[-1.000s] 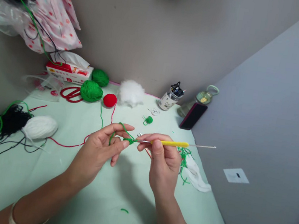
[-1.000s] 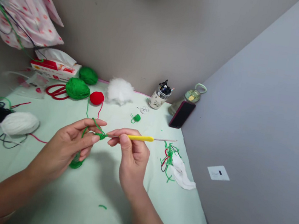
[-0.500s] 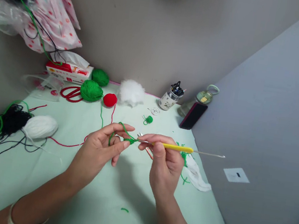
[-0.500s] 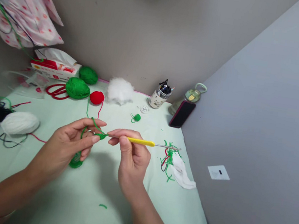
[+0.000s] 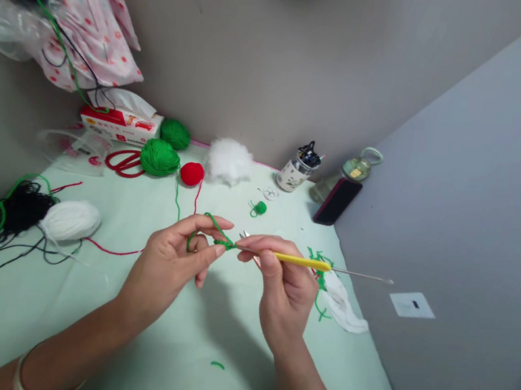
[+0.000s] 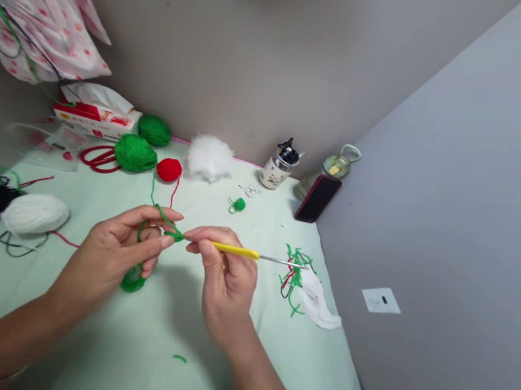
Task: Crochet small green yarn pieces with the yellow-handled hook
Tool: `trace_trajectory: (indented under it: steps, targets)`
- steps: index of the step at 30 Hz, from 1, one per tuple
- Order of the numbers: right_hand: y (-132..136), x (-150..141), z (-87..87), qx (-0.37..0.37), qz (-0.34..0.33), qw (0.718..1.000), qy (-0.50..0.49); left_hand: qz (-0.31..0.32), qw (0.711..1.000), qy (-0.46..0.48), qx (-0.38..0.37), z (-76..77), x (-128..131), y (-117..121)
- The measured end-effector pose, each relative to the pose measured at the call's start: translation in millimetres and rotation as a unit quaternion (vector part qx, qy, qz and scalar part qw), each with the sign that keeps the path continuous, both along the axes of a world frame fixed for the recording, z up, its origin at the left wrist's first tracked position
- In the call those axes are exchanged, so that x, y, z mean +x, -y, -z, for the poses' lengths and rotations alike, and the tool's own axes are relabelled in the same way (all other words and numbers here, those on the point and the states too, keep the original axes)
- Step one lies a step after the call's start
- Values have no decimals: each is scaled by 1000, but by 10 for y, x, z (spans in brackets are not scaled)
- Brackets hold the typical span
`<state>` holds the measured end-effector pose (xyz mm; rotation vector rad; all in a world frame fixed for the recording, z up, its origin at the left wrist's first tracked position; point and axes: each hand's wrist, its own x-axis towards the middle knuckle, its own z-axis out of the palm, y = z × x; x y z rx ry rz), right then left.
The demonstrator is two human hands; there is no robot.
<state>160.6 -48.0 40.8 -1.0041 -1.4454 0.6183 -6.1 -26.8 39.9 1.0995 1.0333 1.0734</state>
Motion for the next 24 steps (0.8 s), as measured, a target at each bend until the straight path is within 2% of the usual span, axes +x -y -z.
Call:
trace_trajectory:
  steps: [5, 10, 16, 18, 21, 24]
  targets:
    - [-1, 2, 53, 58, -6, 996, 65, -40, 999, -11, 20, -11, 42, 7]
    - [12, -26, 127, 179, 9, 964, 196, -78, 996, -5, 37, 70, 90, 18]
    - [-34, -48, 200, 87, -8, 993, 75, -95, 995, 4, 32, 106, 109, 6]
    - [-40, -58, 261, 119, 4, 986, 120, -114, 992, 0, 45, 118, 115, 2]
    - [-36, -78, 352, 188, 31, 953, 235, -145, 987, -3, 72, 167, 114, 10]
    - [-46, -98, 381, 209, 39, 951, 225, -170, 973, -45, 149, 219, 110, 42]
